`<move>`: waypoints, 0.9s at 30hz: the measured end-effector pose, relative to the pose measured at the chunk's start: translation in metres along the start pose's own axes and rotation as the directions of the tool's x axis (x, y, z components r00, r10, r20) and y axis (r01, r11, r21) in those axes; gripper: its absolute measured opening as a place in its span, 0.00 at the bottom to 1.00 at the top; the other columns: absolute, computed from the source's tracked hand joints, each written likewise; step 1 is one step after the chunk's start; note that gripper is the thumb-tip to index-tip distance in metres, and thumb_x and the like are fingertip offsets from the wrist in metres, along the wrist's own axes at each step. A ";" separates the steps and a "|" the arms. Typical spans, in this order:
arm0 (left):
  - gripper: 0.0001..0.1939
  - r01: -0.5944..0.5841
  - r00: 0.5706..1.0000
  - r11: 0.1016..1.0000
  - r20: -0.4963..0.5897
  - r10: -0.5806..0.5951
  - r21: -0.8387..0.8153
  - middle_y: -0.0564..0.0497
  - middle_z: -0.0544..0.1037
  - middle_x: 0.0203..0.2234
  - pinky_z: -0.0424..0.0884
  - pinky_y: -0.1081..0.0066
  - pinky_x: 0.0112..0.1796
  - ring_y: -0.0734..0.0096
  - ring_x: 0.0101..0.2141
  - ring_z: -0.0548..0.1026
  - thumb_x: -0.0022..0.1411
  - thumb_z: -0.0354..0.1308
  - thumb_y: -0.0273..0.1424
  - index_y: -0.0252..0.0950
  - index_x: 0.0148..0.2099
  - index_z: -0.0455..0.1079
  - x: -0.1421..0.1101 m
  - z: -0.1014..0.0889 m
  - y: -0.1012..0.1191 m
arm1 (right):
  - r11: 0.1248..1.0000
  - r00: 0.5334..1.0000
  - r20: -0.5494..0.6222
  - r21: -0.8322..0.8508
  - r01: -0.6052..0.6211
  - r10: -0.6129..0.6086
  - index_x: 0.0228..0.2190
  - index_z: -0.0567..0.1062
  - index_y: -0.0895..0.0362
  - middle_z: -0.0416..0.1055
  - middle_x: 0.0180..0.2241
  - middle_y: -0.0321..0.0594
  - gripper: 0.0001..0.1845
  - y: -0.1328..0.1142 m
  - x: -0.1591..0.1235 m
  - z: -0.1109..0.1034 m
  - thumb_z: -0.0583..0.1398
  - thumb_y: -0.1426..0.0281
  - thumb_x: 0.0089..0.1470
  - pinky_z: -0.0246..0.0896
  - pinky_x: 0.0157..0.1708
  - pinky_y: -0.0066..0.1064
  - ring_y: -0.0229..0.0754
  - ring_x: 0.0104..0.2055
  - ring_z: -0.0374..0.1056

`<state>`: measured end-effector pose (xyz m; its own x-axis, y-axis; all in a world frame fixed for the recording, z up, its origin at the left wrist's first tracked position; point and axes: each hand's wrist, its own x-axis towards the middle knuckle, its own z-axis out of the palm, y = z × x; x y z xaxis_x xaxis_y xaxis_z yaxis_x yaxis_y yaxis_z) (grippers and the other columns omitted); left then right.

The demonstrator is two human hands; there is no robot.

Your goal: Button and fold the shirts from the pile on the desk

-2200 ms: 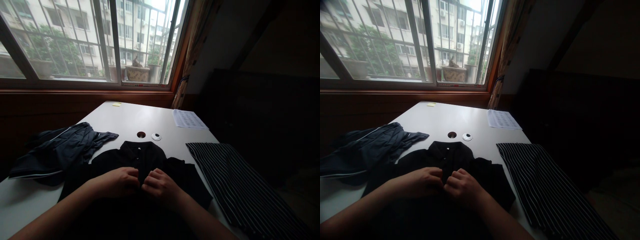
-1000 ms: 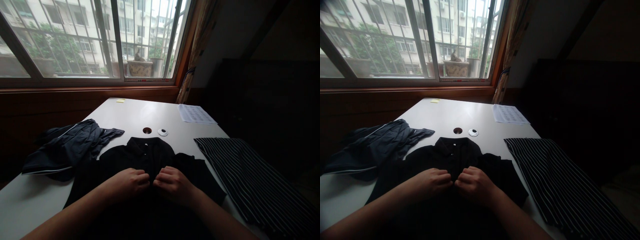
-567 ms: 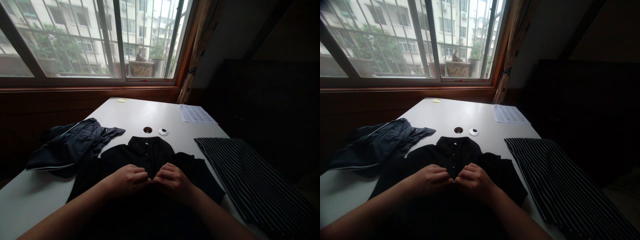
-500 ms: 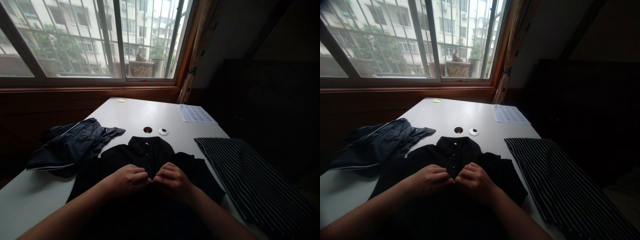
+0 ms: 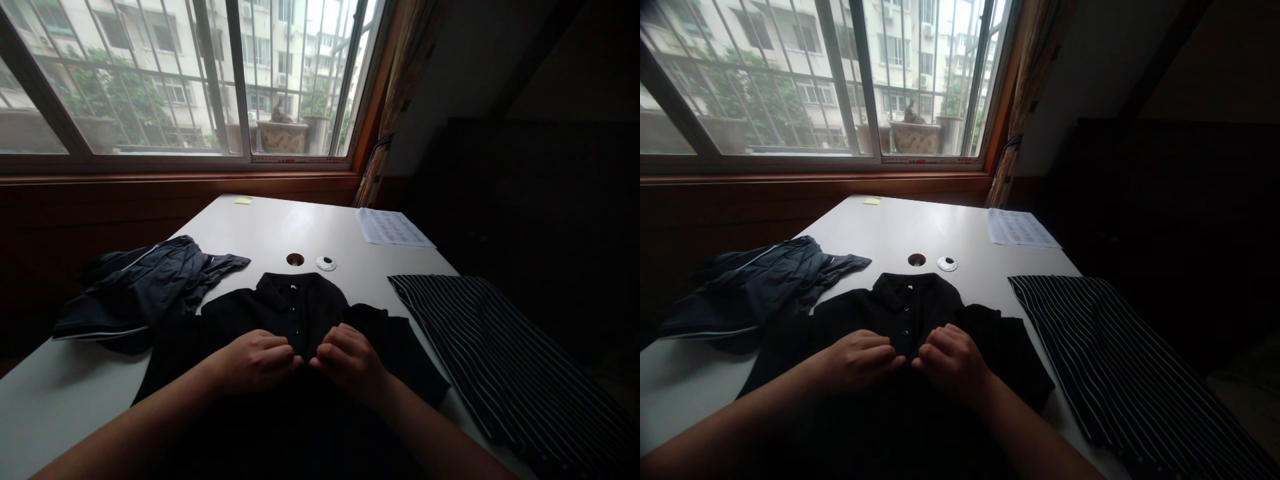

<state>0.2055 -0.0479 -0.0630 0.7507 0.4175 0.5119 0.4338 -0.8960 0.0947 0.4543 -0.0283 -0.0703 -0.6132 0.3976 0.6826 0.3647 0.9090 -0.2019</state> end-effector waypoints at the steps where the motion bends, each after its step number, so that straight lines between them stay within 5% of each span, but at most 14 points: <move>1: 0.14 -0.001 1.000 1.000 0.004 0.001 0.010 0.56 0.65 0.21 0.57 0.67 0.22 0.75 0.21 0.62 0.74 0.49 0.27 0.36 0.32 0.64 0.001 -0.001 0.000 | 1.000 1.000 0.010 0.013 -0.008 0.008 0.27 0.73 0.56 0.69 0.26 0.36 0.12 -0.001 0.001 0.000 0.61 0.67 0.63 0.56 0.30 0.33 0.38 0.27 0.62; 11: 0.12 -0.055 0.998 0.993 0.037 0.052 0.101 0.55 0.68 0.23 0.62 0.70 0.24 0.76 0.23 0.66 0.75 0.48 0.27 0.35 0.37 0.67 -0.001 -0.005 0.000 | 0.906 0.972 0.119 0.353 -0.234 0.205 0.34 0.80 0.56 0.76 0.30 0.39 0.05 -0.006 0.000 0.006 0.64 0.69 0.60 0.66 0.30 0.27 0.37 0.30 0.72; 17: 0.14 -0.012 1.000 0.997 0.023 0.011 0.071 0.56 0.66 0.22 0.61 0.69 0.23 0.76 0.21 0.64 0.74 0.48 0.27 0.35 0.33 0.65 -0.003 -0.001 -0.001 | 0.787 0.902 0.229 0.441 -0.432 0.366 0.31 0.82 0.56 0.77 0.28 0.38 0.08 -0.007 0.005 0.005 0.66 0.66 0.59 0.66 0.30 0.27 0.37 0.28 0.72; 27: 0.06 -0.162 0.985 0.970 0.080 0.150 0.183 0.52 0.73 0.27 0.68 0.69 0.28 0.72 0.28 0.72 0.73 0.51 0.27 0.35 0.41 0.68 -0.001 -0.007 -0.004 | 0.594 0.773 0.390 0.495 -0.634 0.501 0.31 0.84 0.56 0.79 0.30 0.38 0.05 -0.005 0.008 0.008 0.69 0.67 0.53 0.67 0.36 0.30 0.41 0.33 0.75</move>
<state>0.1997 -0.0463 -0.0584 0.8449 0.2894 0.4500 0.3900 -0.9089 -0.1478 0.4421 -0.0289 -0.0696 -0.5645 0.8112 0.1524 0.2590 0.3495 -0.9004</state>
